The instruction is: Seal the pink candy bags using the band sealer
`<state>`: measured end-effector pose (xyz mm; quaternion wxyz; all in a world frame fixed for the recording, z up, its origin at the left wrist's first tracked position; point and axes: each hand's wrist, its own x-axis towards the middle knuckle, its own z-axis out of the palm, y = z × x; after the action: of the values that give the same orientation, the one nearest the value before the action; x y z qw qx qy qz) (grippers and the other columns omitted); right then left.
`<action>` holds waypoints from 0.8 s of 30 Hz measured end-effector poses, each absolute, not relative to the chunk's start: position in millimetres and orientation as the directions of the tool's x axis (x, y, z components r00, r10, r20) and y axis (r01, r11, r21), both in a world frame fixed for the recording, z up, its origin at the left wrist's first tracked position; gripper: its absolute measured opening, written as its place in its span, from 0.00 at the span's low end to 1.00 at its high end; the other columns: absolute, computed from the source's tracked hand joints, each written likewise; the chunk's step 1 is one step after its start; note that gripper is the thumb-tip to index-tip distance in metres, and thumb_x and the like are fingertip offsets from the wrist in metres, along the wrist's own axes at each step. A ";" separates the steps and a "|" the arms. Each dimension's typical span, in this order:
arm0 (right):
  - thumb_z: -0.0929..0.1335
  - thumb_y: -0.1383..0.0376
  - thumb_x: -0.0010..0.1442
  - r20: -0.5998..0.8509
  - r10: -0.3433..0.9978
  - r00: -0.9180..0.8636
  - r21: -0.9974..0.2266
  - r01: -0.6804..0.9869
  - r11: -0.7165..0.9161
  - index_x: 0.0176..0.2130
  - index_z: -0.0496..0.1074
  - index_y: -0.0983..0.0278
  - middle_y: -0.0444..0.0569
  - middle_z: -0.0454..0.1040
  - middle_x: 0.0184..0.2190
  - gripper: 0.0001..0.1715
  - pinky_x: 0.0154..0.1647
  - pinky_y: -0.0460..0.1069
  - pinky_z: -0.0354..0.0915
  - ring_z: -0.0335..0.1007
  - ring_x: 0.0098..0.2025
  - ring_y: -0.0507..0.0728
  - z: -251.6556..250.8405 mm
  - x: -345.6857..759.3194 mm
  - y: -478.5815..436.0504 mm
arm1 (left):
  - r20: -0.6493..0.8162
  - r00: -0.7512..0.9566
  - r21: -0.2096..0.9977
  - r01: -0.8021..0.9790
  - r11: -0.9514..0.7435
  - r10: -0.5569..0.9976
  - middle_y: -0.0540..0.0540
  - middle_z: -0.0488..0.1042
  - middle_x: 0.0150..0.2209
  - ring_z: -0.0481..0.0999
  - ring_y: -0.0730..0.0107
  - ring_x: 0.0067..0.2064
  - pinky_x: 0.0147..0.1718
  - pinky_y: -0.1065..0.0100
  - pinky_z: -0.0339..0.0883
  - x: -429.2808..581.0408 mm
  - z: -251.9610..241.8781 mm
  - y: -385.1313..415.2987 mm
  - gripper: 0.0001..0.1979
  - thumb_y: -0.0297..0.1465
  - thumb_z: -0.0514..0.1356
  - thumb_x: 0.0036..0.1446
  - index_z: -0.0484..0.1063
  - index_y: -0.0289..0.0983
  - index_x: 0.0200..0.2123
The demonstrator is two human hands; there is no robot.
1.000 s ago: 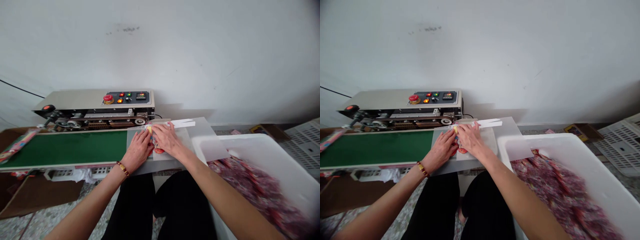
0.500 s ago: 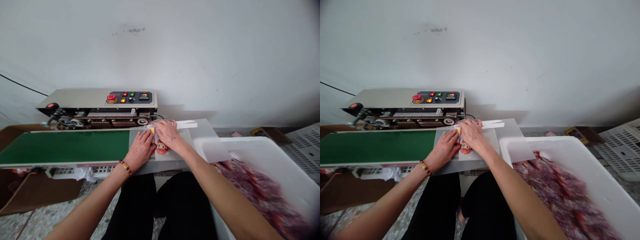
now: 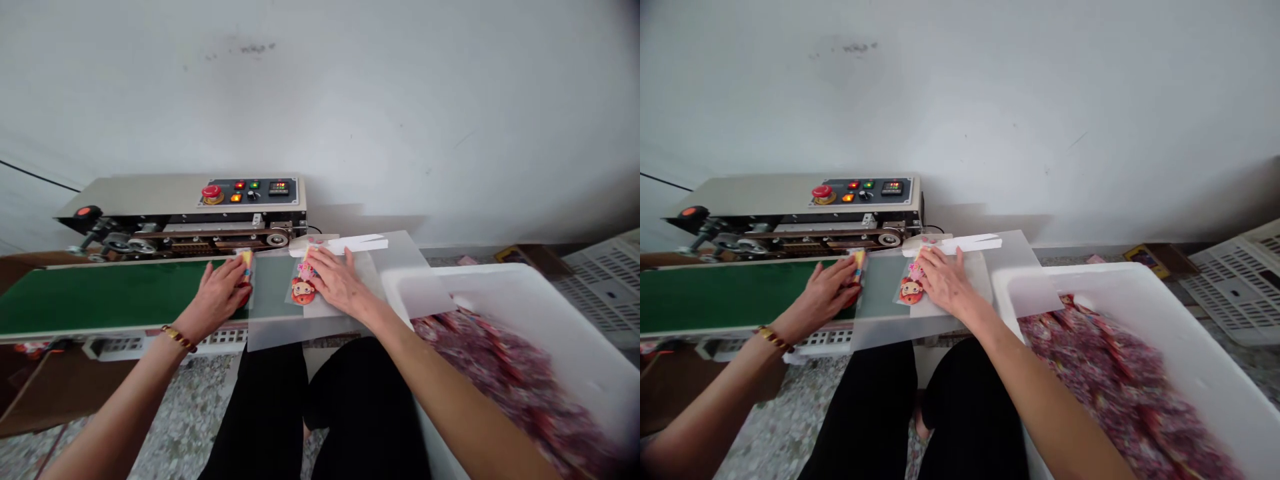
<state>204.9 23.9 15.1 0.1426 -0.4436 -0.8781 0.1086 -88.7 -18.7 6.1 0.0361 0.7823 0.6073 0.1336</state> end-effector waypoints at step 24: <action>0.61 0.62 0.70 0.364 0.922 -0.135 -0.392 0.876 0.282 0.54 0.75 0.56 0.52 0.75 0.58 0.19 0.70 0.67 0.52 0.63 0.66 0.62 -5.0 374.1 -114.7 | 0.194 0.347 0.198 0.902 -0.383 0.918 0.38 0.69 0.64 0.69 0.48 0.65 0.62 0.37 0.61 -81.1 21.0 -27.4 0.23 0.39 0.45 0.68 0.65 0.41 0.61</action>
<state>374.1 -114.7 -5.0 0.2752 -0.5975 -0.7520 0.0417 -81.1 -27.4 21.0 0.0282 0.8202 0.5547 0.1372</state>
